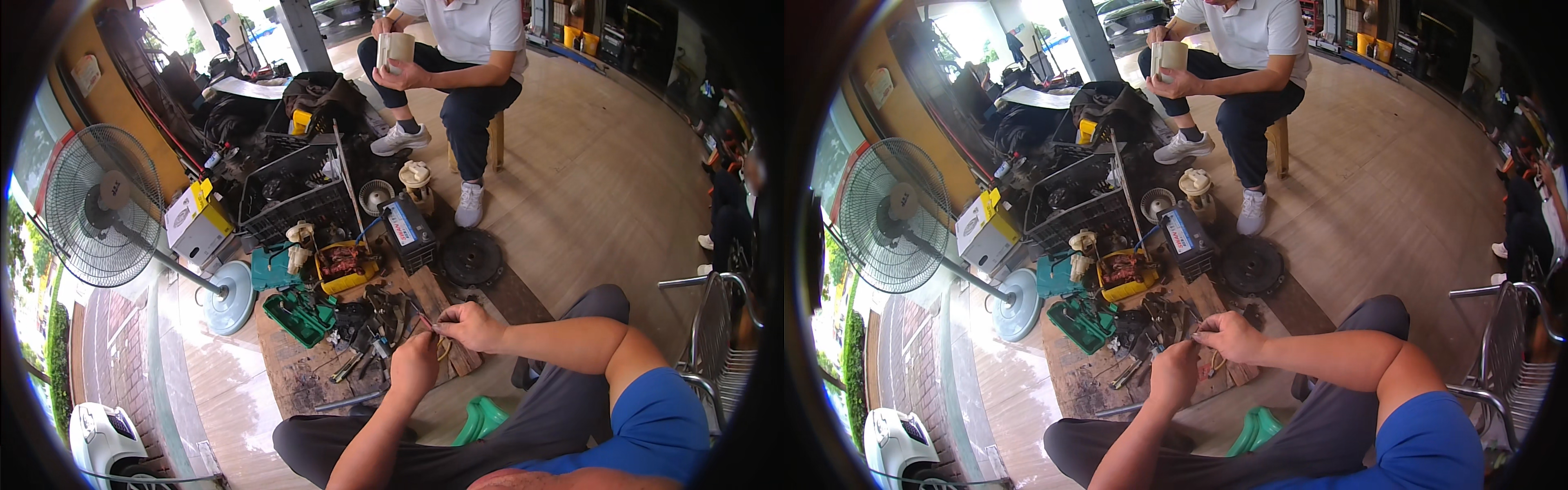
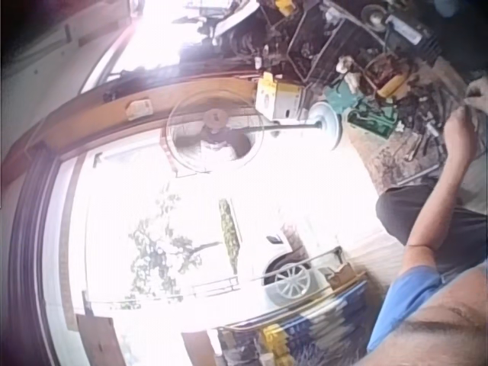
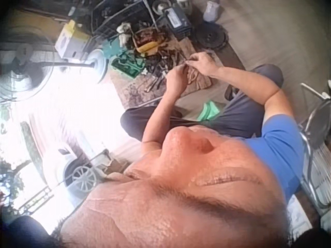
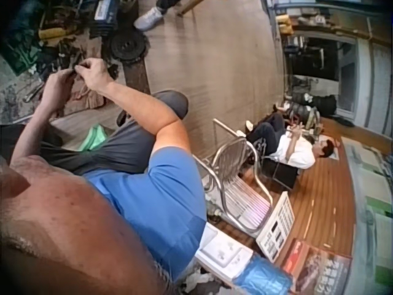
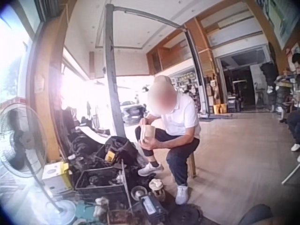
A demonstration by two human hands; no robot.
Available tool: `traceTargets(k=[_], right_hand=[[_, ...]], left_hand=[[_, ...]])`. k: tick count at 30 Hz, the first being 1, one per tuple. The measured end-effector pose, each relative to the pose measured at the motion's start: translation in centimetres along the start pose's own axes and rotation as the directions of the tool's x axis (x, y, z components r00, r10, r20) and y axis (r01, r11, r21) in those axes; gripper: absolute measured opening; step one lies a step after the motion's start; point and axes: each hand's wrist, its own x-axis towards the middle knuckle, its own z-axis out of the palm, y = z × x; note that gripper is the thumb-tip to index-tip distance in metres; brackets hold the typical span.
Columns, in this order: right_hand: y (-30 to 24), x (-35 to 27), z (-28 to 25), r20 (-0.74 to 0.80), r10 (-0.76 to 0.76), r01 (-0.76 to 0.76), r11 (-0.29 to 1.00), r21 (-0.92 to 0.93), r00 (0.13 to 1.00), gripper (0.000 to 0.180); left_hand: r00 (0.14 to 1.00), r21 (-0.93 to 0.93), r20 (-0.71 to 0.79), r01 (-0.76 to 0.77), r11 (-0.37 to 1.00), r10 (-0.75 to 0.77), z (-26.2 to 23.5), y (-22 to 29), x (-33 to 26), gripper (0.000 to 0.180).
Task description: The person sits on the floor and uses a screwdriver to adjust and assemble small mechanical components, including a spark plug and other metal parts. The person repeatedly picks up, turns, and manipulates the parts while seated.
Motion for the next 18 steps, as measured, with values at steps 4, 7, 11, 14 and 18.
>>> traceTargets(k=[4,7,11,14,18], right_hand=[[-2.6,0.0,-1.7,0.205,-0.104,0.149,0.965,-0.218,0.973,0.015],[-4.2,-0.3,-2.6,0.331,-0.140,0.192,0.972,-0.132,0.933,0.015],[-3.8,-0.1,-2.7,0.384,-0.186,0.183,0.982,0.047,0.904,0.016],[-3.8,-0.4,-2.2,0.333,-0.051,0.016,0.994,0.107,0.941,0.017],[-2.9,-0.5,-1.6,0.193,0.042,-0.083,0.975,0.208,0.980,0.016]], left_hand=[[0.912,-0.706,0.391,0.382,0.596,-0.122,-1.6,-0.9,0.4,0.027],[0.864,-0.858,0.502,0.490,0.152,0.048,-2.2,-1.1,0.1,0.029],[0.862,-0.870,0.472,0.489,-0.063,0.185,-1.5,-1.6,-0.5,0.030],[0.886,-0.898,0.424,0.439,-0.043,0.187,-1.0,-2.0,-0.4,0.027],[0.935,-0.852,0.322,0.354,0.385,-0.147,-1.5,-0.1,0.0,0.022]])
